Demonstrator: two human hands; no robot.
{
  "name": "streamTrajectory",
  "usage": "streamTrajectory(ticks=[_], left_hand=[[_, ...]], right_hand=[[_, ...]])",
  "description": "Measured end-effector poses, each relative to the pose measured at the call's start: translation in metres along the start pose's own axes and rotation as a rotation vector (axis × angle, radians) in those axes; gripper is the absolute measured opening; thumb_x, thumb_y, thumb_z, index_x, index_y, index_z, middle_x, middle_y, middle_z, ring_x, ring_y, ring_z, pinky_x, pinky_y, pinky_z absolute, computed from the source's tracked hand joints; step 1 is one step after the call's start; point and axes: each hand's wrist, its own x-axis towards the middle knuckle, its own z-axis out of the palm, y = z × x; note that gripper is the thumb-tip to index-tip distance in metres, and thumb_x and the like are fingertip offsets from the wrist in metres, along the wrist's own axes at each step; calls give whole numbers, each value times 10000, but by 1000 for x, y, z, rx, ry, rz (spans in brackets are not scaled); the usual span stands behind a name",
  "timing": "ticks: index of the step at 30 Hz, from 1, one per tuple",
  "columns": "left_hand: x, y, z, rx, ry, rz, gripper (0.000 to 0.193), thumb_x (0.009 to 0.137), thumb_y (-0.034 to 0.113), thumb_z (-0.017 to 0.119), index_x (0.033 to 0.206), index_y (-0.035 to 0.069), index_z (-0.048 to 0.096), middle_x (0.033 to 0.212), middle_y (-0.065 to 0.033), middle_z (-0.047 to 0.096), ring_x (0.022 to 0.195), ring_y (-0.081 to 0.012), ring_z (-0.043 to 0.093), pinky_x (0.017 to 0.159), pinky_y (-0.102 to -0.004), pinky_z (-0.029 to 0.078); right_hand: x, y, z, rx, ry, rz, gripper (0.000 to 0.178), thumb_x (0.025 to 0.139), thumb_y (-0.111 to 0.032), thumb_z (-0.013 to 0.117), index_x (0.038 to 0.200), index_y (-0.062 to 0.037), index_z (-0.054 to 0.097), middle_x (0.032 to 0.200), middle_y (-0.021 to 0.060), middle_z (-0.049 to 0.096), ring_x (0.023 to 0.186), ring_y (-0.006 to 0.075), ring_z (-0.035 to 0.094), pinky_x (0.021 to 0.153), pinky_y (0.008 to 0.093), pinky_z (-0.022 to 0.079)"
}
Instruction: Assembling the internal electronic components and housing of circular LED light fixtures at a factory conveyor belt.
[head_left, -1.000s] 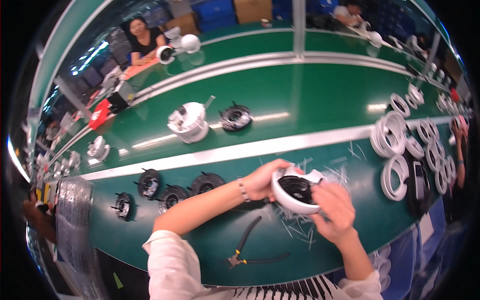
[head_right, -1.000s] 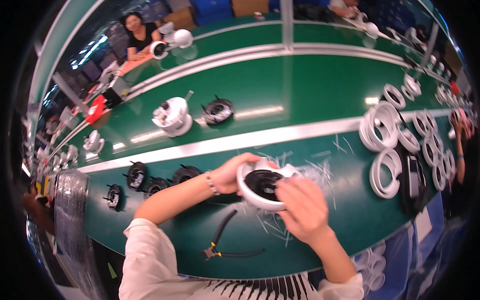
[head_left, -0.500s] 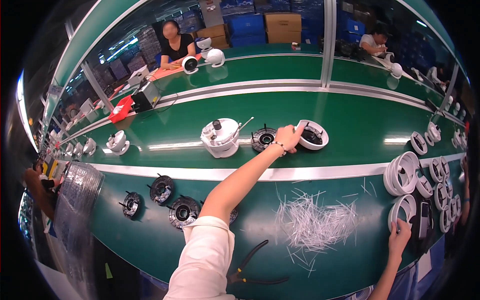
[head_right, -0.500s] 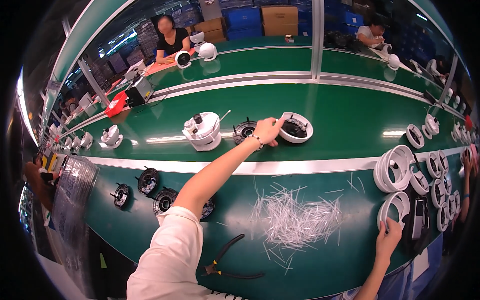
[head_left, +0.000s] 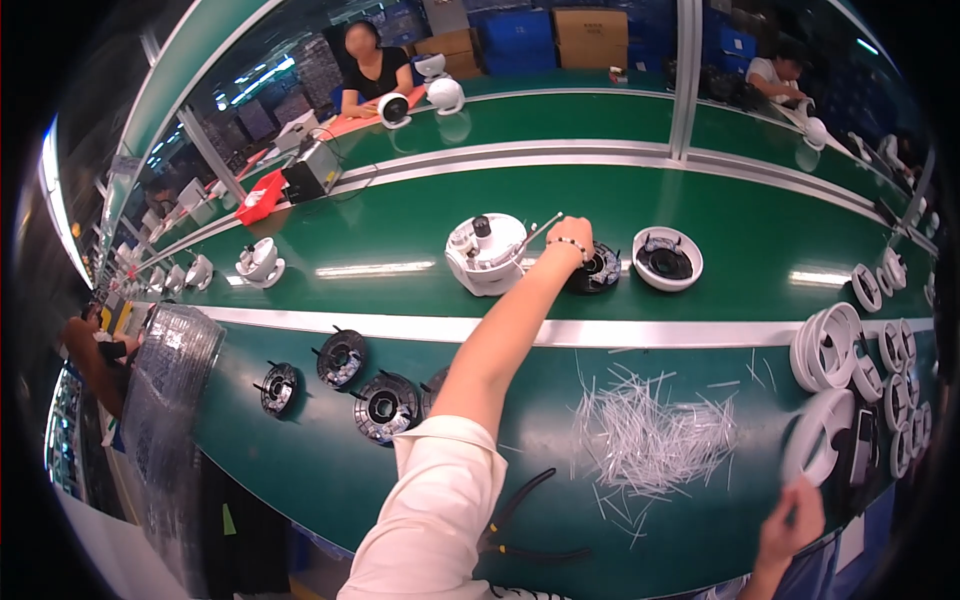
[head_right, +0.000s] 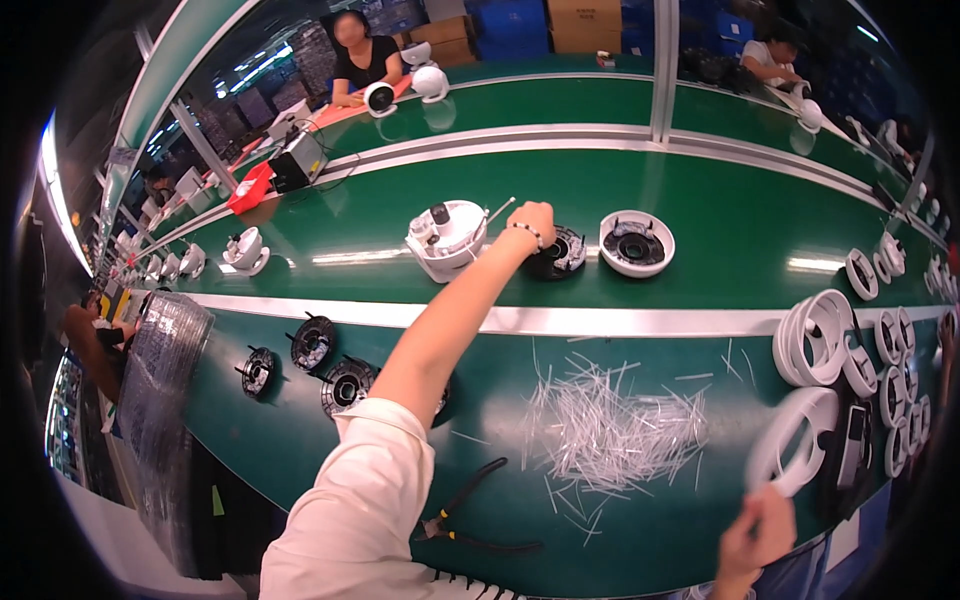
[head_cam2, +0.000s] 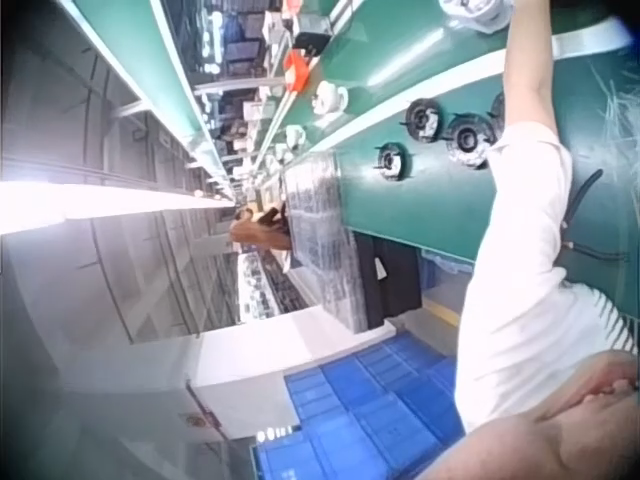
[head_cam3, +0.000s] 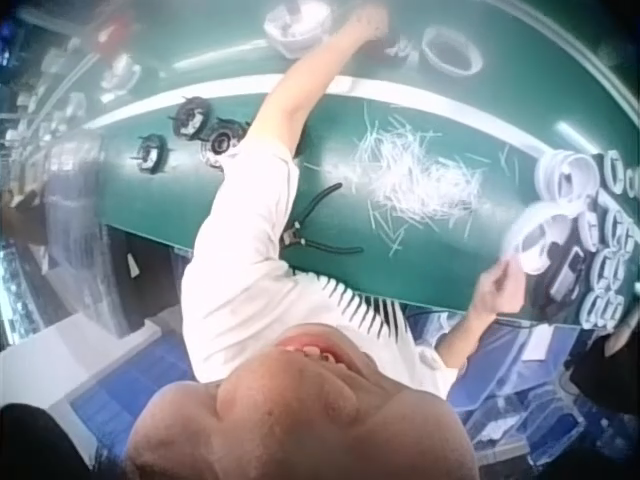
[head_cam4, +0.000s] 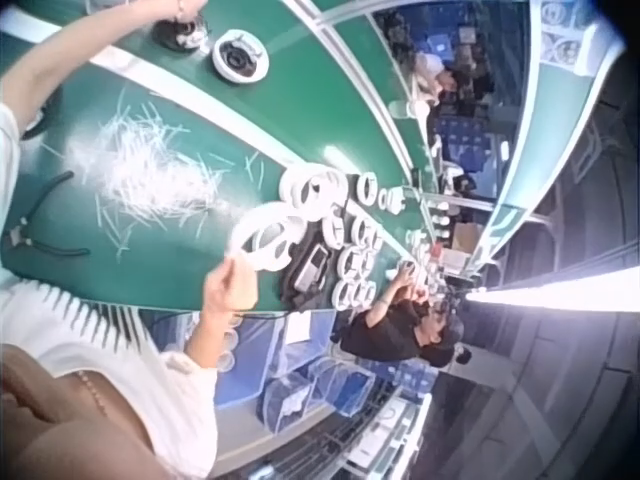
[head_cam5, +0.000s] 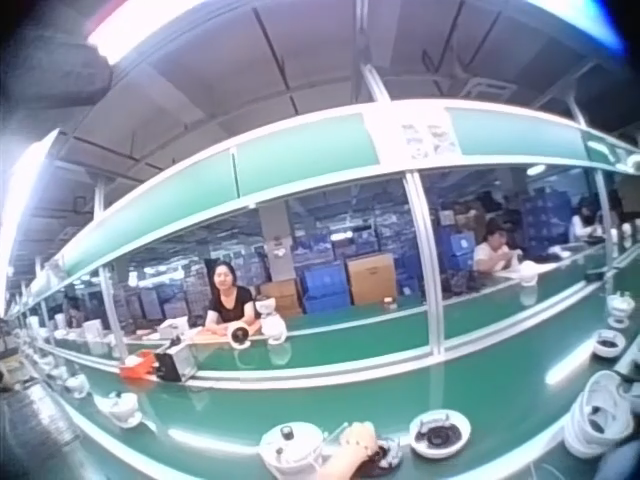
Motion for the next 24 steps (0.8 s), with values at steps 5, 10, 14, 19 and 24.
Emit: streamTrajectory(ticks=[5, 10, 14, 19, 24], left_hand=[[-15, 10, -1, -238, 64, 239, 208, 713, 176, 611, 879, 57, 651, 890, -166, 618, 871, -300, 584, 798, -356, 458], [-68, 7, -26, -566, 409, 374, 214, 750, 163, 579, 908, 19, 577, 887, -193, 593, 830, -337, 573, 738, -390, 458], [-120, -12, -49, -1209, -10, 178, 256, 850, 122, 517, 1044, -34, 460, 892, -114, 585, 796, -151, 580, 677, -265, 471], [-178, -25, -61, -1538, -214, 144, 320, 854, 66, 488, 1137, -20, 363, 925, -121, 579, 815, -146, 587, 664, -269, 501], [-206, -32, -69, -1534, -386, 320, 416, 776, -44, 490, 1162, -7, 341, 1010, -130, 573, 905, -173, 578, 790, -289, 470]], right_hand=[[29, -91, 9, 505, -219, -274, 104, 670, -34, 637, 742, 12, 578, 722, 102, 599, 614, 227, 609, 546, 309, 506], [16, -127, 26, 606, -280, -481, 87, 673, -63, 631, 728, -18, 581, 748, 72, 592, 690, 186, 608, 562, 249, 488], [4, -130, 23, 557, -337, -480, 112, 661, -78, 632, 746, -24, 582, 766, 67, 589, 696, 182, 605, 570, 242, 479], [-3, -113, 9, 369, -399, -239, 107, 658, -56, 624, 742, -21, 568, 747, 83, 589, 676, 215, 611, 553, 285, 481], [-17, -111, -6, 304, -476, -113, 137, 624, -20, 633, 736, 8, 559, 720, 93, 594, 652, 242, 611, 560, 304, 491]])
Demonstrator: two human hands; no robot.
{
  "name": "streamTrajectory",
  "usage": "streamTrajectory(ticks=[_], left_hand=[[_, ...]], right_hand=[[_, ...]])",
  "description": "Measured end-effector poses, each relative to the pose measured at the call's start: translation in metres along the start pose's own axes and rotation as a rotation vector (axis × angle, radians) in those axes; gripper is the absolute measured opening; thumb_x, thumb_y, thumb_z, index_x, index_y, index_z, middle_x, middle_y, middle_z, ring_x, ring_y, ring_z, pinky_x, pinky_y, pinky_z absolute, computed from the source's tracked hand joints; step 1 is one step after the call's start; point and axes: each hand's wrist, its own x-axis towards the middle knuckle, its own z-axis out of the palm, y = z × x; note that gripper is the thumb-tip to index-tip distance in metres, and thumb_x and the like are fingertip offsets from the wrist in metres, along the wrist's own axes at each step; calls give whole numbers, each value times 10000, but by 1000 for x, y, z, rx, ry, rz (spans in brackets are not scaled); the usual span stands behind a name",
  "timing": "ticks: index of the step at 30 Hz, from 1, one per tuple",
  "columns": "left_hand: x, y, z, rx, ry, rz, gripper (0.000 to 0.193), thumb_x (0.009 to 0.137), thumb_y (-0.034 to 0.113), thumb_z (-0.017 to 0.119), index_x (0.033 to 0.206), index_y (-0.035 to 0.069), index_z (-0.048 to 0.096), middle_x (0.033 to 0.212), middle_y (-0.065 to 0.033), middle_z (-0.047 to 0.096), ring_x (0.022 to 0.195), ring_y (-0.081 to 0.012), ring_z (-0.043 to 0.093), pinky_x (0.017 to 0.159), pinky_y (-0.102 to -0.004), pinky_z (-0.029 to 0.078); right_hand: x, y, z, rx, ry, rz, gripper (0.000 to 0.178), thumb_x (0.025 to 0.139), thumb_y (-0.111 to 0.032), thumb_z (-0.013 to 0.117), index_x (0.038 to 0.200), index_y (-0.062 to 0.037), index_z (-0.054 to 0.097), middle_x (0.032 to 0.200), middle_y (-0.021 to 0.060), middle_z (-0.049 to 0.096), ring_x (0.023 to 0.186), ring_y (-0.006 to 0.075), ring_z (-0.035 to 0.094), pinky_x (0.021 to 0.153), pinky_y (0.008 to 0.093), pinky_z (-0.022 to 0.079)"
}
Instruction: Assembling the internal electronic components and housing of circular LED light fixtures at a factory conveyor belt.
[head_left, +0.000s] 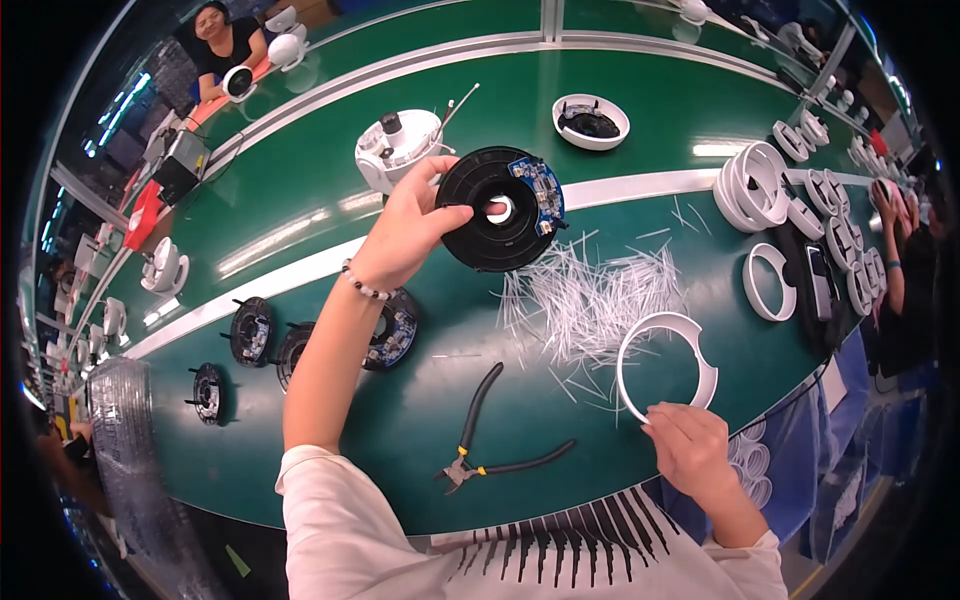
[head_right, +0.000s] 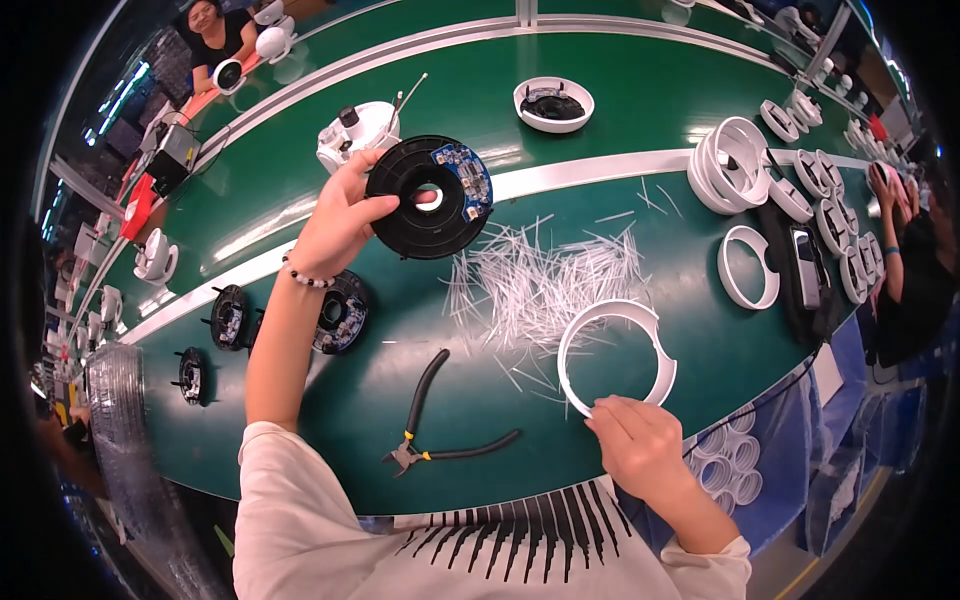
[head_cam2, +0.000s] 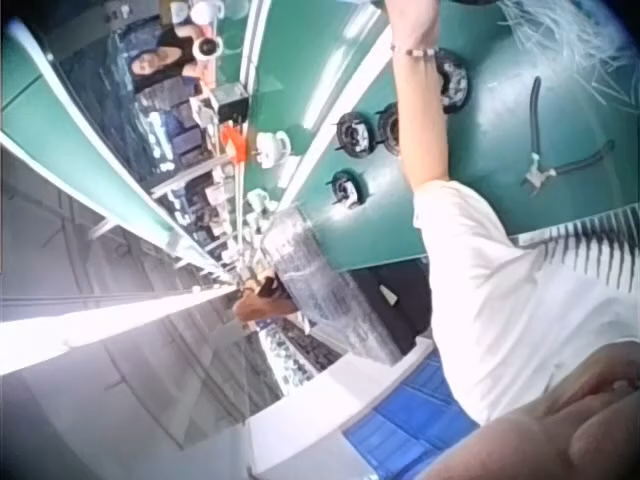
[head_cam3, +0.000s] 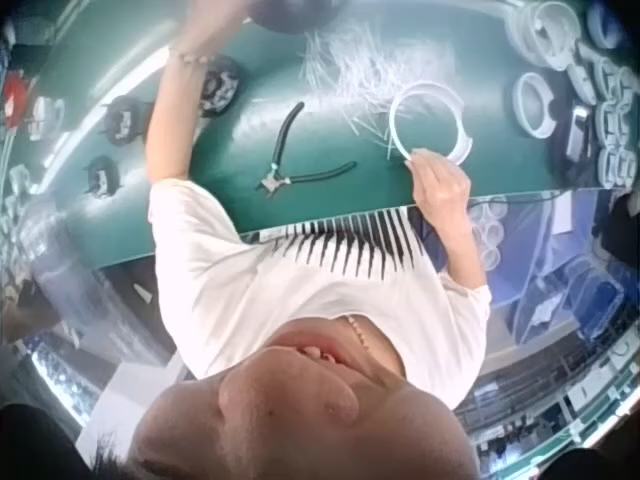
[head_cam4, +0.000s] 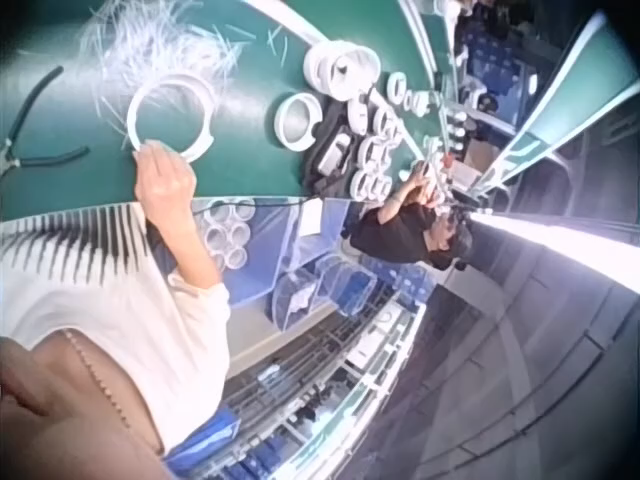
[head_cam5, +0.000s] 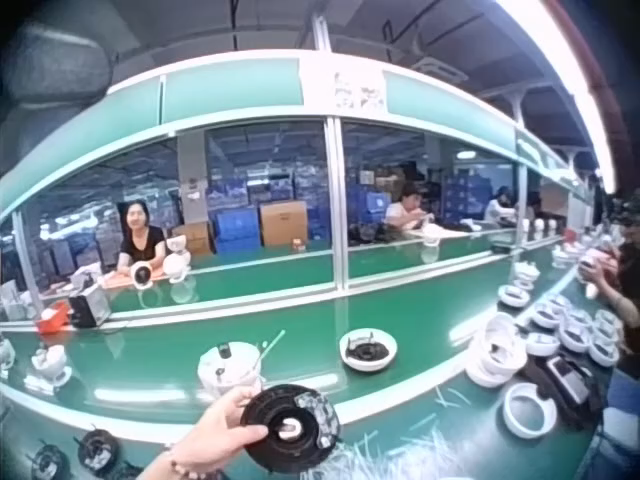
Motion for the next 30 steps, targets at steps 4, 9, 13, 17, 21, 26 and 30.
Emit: streamTrajectory(ticks=[4, 9, 13, 17, 21, 26, 30], left_hand=[[-13, 7, 3, -70, 3, 56, 412, 752, -50, 487, 1152, -15, 393, 996, -111, 582, 900, -155, 582, 787, -272, 476], [-18, 12, 8, -121, -39, 56, 343, 795, 42, 465, 1127, -31, 414, 979, -113, 586, 854, -155, 603, 755, -268, 497], [-17, 8, 6, -161, -55, 53, 355, 791, 47, 471, 1133, -28, 414, 991, -108, 581, 869, -148, 597, 761, -266, 495], [-16, 5, 9, -162, -82, 35, 377, 788, 57, 482, 1149, -24, 408, 1016, -97, 573, 907, -142, 579, 778, -269, 485], [-18, 5, 15, -169, -101, 10, 389, 781, 46, 503, 1152, -22, 405, 1049, -98, 555, 958, -146, 544, 845, -283, 441], [-22, -1, 12, -192, -173, 30, 404, 778, 24, 508, 1164, -9, 391, 1053, -90, 550, 959, -148, 538, 855, -283, 427], [-26, 3, 17, -201, -191, 13, 407, 779, 17, 510, 1167, -1, 387, 1051, -88, 550, 960, -143, 538, 851, -277, 427]], right_hand=[[-11, 4, 0, -32, 3, 99, 152, 631, -15, 647, 759, 10, 569, 744, 112, 612, 665, 261, 612, 573, 317, 497], [-28, 8, 4, -21, -37, 263, 115, 619, -9, 650, 711, 3, 583, 834, 116, 619, 797, 280, 605, 714, 365, 480], [-12, 8, -6, -216, -141, 276, 518, 569, -227, 735, 997, -15, 535, 1217, 201, 408, 1155, 387, 350, 925, 534, 265], [0, 15, 3, -175, -158, 609, 1142, 437, -468, 789, 1331, -63, 203, 1388, 239, 118, 1269, 432, 136, 949, 597, 162], [1, 23, 12, -57, -158, 788, 1128, 427, -346, 816, 1305, -12, 192, 1325, 227, 260, 1193, 388, 282, 981, 473, 205], [3, 21, 8, -77, -129, 784, 1122, 412, -302, 825, 1288, 19, 202, 1304, 236, 285, 1183, 365, 300, 985, 432, 225], [3, 26, 10, -178, -66, 755, 1160, 413, -365, 825, 1287, 51, 187, 1334, 256, 228, 1215, 385, 266, 980, 431, 256]])
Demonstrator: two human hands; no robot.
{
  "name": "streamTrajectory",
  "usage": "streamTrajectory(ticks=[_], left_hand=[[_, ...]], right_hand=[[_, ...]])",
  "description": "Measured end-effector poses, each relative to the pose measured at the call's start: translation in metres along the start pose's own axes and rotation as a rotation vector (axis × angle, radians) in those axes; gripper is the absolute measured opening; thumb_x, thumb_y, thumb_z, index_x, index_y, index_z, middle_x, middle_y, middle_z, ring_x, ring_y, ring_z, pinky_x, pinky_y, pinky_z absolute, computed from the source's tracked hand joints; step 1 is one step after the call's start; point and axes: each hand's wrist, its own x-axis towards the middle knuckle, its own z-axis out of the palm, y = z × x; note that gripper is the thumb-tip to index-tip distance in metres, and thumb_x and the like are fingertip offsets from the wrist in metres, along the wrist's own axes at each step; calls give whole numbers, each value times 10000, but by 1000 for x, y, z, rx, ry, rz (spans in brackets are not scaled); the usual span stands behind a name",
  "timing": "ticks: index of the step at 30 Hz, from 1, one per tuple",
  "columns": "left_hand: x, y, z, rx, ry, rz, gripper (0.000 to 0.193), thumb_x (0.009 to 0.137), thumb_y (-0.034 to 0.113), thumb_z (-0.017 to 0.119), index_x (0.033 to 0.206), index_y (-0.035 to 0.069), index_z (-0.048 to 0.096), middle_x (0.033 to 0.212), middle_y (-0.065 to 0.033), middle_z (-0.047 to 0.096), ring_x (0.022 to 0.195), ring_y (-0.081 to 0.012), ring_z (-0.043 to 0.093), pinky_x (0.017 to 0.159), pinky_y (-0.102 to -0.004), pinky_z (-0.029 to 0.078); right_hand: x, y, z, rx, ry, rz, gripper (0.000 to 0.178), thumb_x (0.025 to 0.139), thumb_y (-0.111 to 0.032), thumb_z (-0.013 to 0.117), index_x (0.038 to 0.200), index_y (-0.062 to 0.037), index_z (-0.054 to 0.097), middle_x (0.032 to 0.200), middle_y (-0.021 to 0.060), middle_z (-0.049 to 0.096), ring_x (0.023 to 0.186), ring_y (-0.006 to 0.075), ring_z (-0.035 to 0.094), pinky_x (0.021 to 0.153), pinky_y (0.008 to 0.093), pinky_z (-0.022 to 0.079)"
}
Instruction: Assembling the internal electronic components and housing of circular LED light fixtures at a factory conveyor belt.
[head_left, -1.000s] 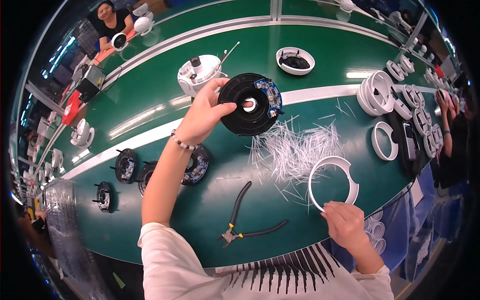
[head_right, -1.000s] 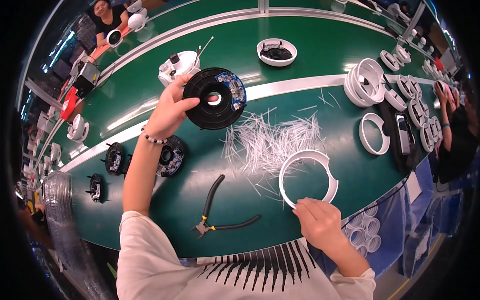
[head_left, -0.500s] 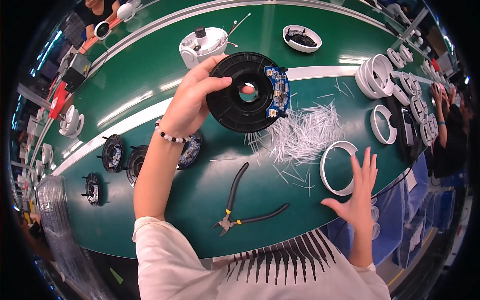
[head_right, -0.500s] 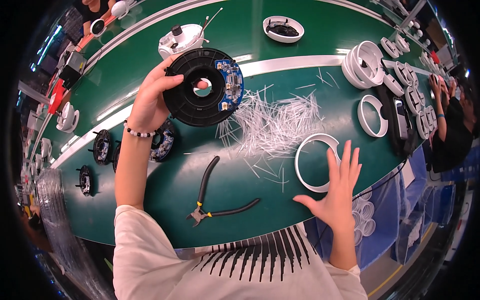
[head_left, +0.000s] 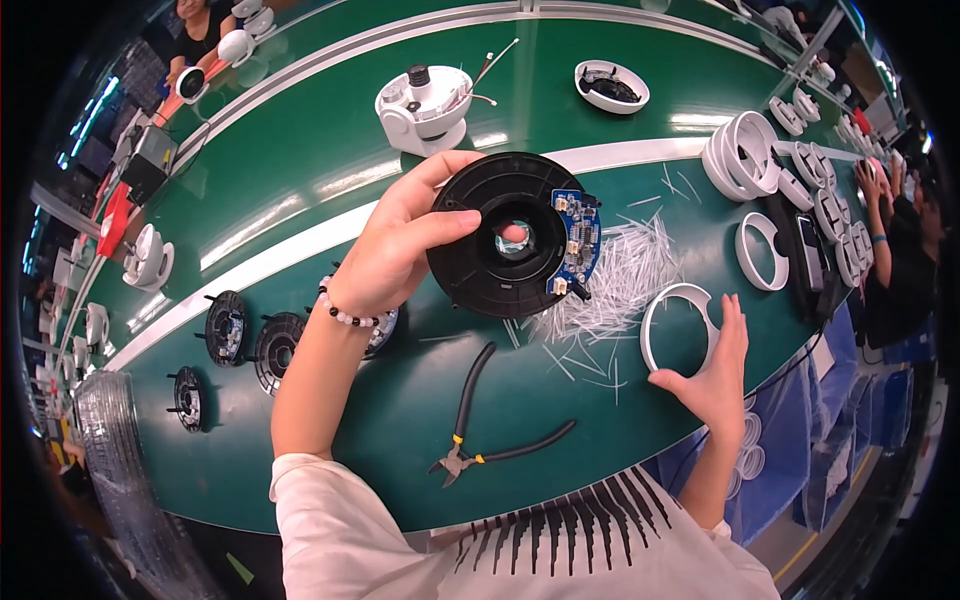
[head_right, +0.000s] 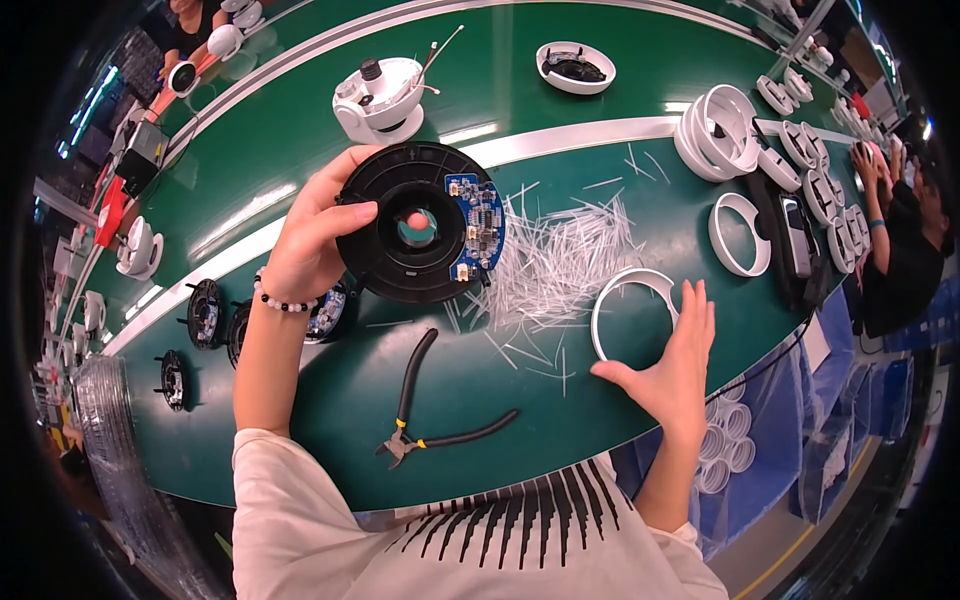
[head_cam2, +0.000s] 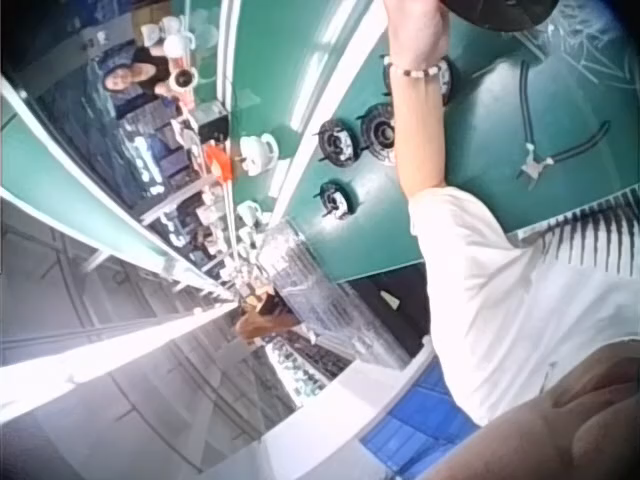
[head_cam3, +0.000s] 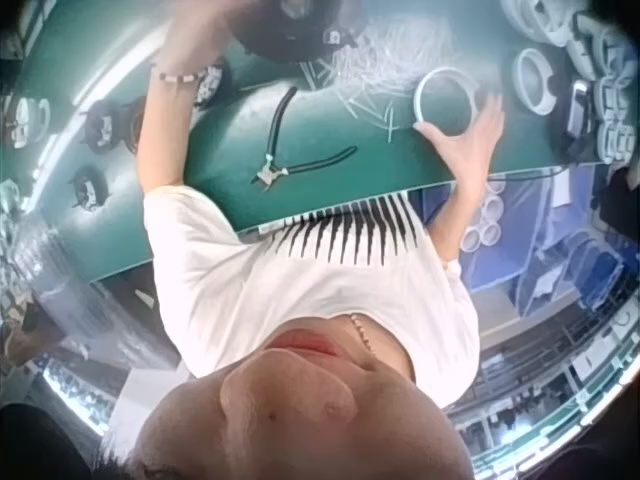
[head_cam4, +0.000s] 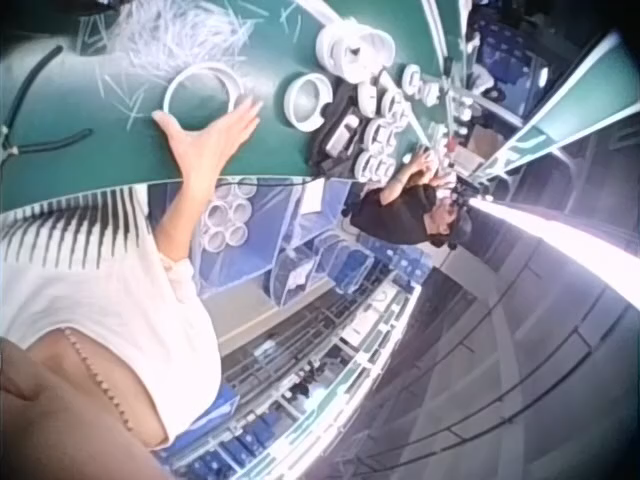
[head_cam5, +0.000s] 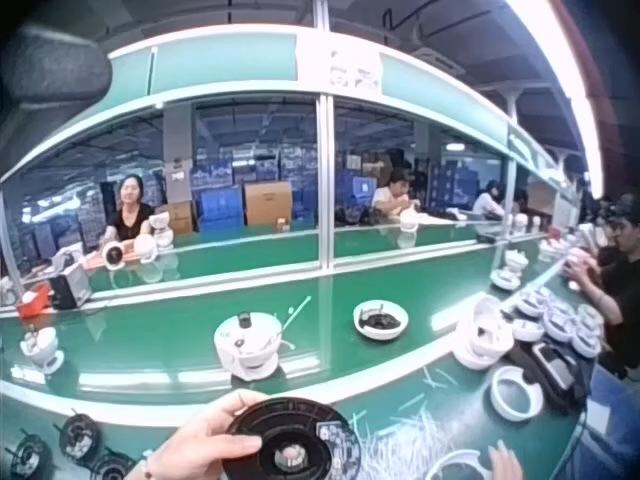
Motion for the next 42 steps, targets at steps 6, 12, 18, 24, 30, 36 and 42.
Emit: streamTrajectory(ticks=[6, 12, 18, 24, 30, 36, 42], left_hand=[[4, -4, 3, 12, 1, -39, 412, 778, 10, 504, 1172, -6, 381, 1049, -94, 551, 961, -149, 541, 851, -282, 430], [5, -10, 3, 44, 29, -88, 412, 779, 7, 495, 1175, -8, 381, 1062, -96, 544, 965, -149, 538, 854, -281, 426], [9, -21, 8, 33, 38, -118, 375, 797, 25, 495, 1159, -4, 403, 1061, -89, 544, 972, -128, 527, 860, -275, 412], [5, -47, 17, -11, 158, -57, 284, 859, 85, 484, 1124, -9, 441, 1044, -64, 551, 946, -114, 525, 848, -258, 416], [1, -55, 41, -385, 48, -73, 563, 827, 294, 467, 1285, 20, 288, 1258, -117, 393, 1136, -220, 407, 963, -355, 318], [-2, -57, 17, -891, -149, -297, 657, 855, 560, 265, 1217, 35, 419, 1170, -159, 492, 1057, -281, 496, 923, -426, 397], [1, -62, 16, -830, -15, -285, 503, 888, 420, 299, 1139, 28, 490, 1091, -134, 545, 982, -250, 537, 881, -387, 431]], right_hand=[[9, -2, 9, 79, 28, 35, 1135, 463, -343, 807, 1305, 46, 153, 1363, 275, 141, 1246, 399, 215, 993, 414, 252], [8, 2, -6, 59, -112, 66, 1224, 413, -357, 822, 1341, -17, 100, 1384, 262, 103, 1287, 406, 101, 988, 550, 138], [12, 0, 2, 106, 35, 54, 1097, 448, -317, 809, 1289, 36, 199, 1238, 219, 348, 1100, 343, 374, 930, 411, 308], [33, -58, -2, 1108, 159, -276, 1112, 486, -148, 801, 1320, 28, 87, 1282, 178, 278, 1174, 264, 350, 984, 353, 283], [37, -104, 9, 832, 51, -410, 1186, 490, -183, 808, 1330, 35, 0, 1343, 250, 158, 1254, 302, 236, 1016, 368, 232], [44, -108, 16, 855, -60, -560, 1222, 473, -197, 819, 1340, 6, -18, 1350, 263, 144, 1255, 321, 239, 1009, 380, 247], [49, -112, 16, 630, -47, -614, 1216, 442, -263, 835, 1337, 19, 61, 1349, 252, 166, 1244, 358, 226, 998, 409, 231]])
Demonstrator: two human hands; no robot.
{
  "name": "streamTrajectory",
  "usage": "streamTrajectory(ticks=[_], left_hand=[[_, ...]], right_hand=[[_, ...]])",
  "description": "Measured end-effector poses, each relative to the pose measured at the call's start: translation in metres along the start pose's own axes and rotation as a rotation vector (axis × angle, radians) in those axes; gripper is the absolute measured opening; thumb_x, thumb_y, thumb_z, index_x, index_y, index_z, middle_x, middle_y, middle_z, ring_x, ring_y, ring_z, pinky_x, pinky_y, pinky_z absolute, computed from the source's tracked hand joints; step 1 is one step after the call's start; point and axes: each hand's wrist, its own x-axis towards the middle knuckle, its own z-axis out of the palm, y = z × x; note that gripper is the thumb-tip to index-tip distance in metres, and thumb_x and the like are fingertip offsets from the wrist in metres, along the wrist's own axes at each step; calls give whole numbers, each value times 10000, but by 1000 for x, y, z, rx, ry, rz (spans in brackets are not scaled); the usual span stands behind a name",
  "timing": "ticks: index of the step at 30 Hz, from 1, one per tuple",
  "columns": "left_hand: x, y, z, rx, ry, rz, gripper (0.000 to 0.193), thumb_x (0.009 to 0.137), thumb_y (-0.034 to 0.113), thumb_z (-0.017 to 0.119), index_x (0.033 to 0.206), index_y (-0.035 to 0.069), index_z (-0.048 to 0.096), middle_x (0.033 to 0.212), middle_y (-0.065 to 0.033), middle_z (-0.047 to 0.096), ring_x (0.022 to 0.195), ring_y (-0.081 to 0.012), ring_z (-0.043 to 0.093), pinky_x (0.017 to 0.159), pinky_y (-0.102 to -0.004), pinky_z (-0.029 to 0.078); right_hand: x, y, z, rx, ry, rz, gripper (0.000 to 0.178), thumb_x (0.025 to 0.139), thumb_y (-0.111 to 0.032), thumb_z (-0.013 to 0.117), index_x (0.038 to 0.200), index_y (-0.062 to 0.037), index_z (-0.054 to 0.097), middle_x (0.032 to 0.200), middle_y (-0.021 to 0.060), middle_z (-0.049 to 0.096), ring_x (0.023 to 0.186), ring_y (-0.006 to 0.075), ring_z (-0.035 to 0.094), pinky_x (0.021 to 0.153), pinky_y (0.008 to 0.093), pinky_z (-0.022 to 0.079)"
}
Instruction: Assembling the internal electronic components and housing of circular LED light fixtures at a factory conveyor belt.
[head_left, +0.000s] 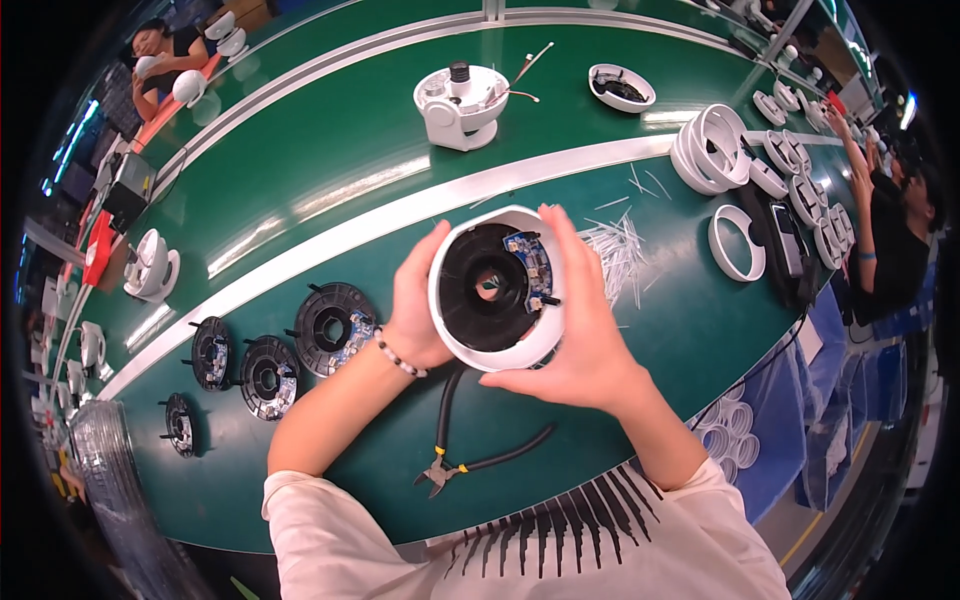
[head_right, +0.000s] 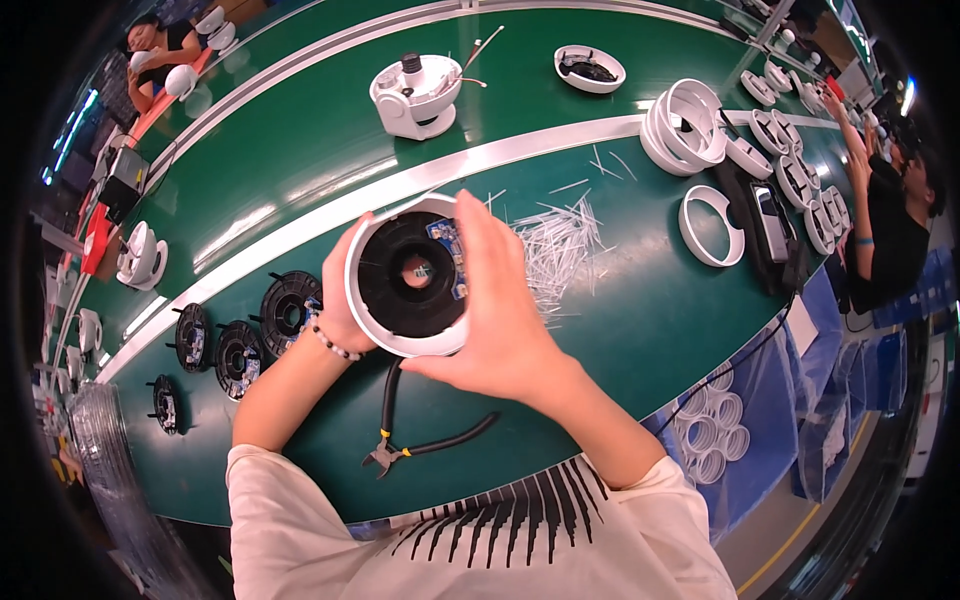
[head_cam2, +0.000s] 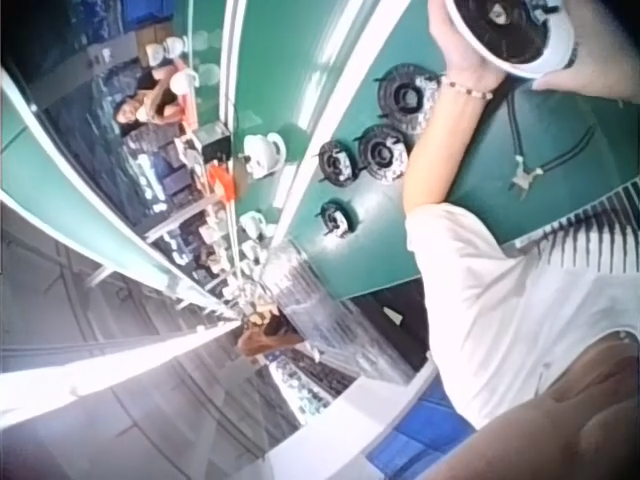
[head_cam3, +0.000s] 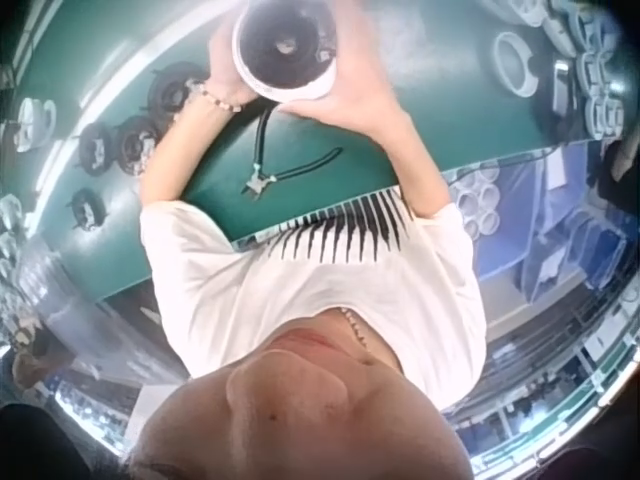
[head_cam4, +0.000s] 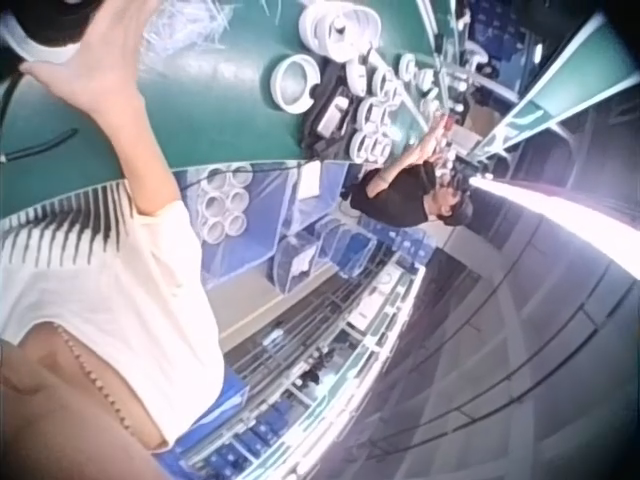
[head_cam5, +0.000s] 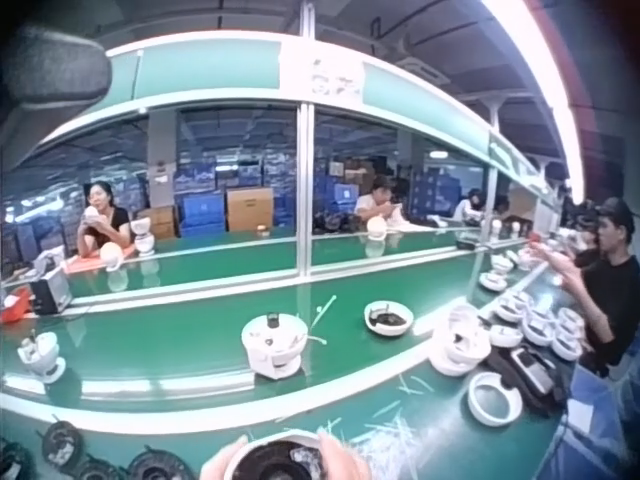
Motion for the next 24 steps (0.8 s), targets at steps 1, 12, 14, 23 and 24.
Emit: streamTrajectory(ticks=[1, 12, 14, 23, 24], left_hand=[[0, -4, 4, 47, 34, 29, 519, 889, 428, 293, 1168, 27, 466, 1118, -129, 530, 1006, -242, 526, 897, -384, 419], [-10, 1, 0, 204, -140, 34, 853, 764, 707, 262, 1289, 36, 306, 1268, -143, 393, 1145, -245, 424, 970, -392, 352], [-11, -6, 6, 402, -13, 130, 776, 756, 589, 441, 1284, 35, 312, 1262, -146, 403, 1138, -266, 432, 974, -414, 342], [-8, -19, 16, 229, -66, 200, 706, 702, 303, 515, 1293, 10, 265, 1225, -163, 417, 1091, -246, 464, 952, -359, 366], [-8, -20, 17, 206, -39, 224, 680, 712, 303, 506, 1283, 9, 282, 1204, -161, 436, 1073, -246, 476, 943, -359, 376]], right_hand=[[0, -3, 6, -154, 29, -35, 1183, 435, -259, 827, 1330, 23, 107, 1341, 245, 184, 1222, 385, 232, 980, 429, 232], [16, 3, -11, -151, -133, -92, 1186, 389, -332, 822, 1305, 39, 166, 1288, 212, 246, 1166, 377, 293, 964, 459, 248], [10, 7, 0, -158, -20, -24, 1208, 383, -359, 821, 1300, 40, 144, 1268, 213, 246, 1134, 385, 303, 945, 497, 238], [-3, 6, 25, -68, 184, 3, 1239, 426, -399, 819, 1326, 41, 91, 1324, 260, 171, 1189, 402, 253, 960, 467, 227], [-3, 7, 26, -65, 190, -6, 1241, 426, -402, 820, 1328, 37, 91, 1331, 257, 168, 1196, 402, 248, 962, 468, 231]])
